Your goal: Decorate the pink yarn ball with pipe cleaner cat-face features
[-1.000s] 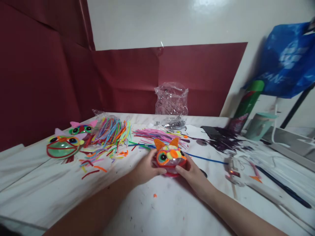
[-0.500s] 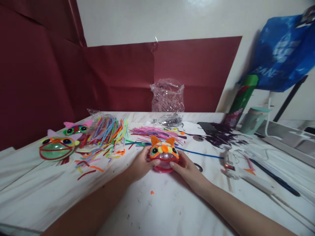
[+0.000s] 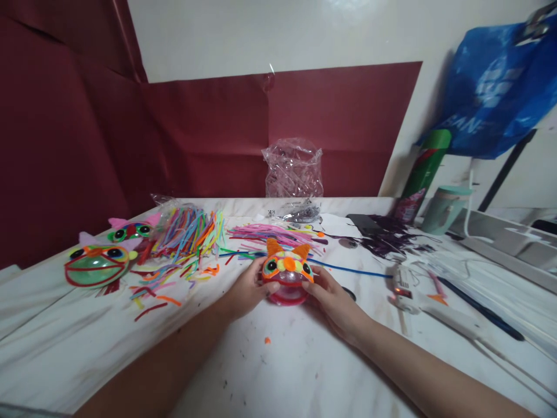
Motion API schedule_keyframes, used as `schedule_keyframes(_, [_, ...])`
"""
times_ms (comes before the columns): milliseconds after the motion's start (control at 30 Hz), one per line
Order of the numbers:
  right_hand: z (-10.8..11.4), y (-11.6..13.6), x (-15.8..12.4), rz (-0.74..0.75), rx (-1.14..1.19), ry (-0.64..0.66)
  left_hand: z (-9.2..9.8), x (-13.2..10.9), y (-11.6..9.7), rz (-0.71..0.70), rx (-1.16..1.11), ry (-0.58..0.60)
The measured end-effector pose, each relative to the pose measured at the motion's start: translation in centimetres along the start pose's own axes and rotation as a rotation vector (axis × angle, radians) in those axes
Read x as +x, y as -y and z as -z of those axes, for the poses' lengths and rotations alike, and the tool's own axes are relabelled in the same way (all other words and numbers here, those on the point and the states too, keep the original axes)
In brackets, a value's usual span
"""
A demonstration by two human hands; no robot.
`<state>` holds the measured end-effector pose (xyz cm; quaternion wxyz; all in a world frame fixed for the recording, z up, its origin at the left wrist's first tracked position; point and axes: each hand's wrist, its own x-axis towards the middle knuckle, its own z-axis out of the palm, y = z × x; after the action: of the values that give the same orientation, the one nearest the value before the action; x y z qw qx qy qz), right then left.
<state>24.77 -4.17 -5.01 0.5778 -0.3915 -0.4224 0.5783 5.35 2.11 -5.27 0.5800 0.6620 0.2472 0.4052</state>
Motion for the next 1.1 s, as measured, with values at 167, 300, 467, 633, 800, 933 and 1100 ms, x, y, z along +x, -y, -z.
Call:
schedule_keyframes(167, [0.1, -0.1, -0.1, 0.031, -0.047, 0.015, -0.3, -0.2, -0.5, 0.001, -0.060, 0.069])
schedule_keyframes(300, [-0.1, -0.2, -0.2, 0.078, -0.116, 0.021, -0.6, -0.4, -0.7, 0.005, -0.031, 0.054])
schedule_keyframes(467, [-0.5, 0.0, -0.4, 0.106, -0.163, 0.017, -0.8, -0.2, -0.4, -0.006, -0.009, -0.034])
schedule_keyframes(633, [-0.7, 0.0, -0.5, 0.113, -0.167, 0.009, -1.0, -0.1, -0.5, 0.003, -0.061, -0.044])
schedule_keyframes(800, [-0.6, 0.0, -0.4, 0.129, -0.197, 0.004, -1.1, -0.4, -0.9, 0.022, -0.067, -0.059])
schedule_keyframes(933, [-0.6, 0.2, -0.5, 0.119, -0.202, 0.024, -1.2, -0.5, -1.0, 0.002, -0.029, -0.071])
schedule_keyframes(1100, [-0.6, 0.1, -0.4, 0.130, -0.210, 0.029, -1.0, -0.4, -0.8, -0.013, 0.001, -0.065])
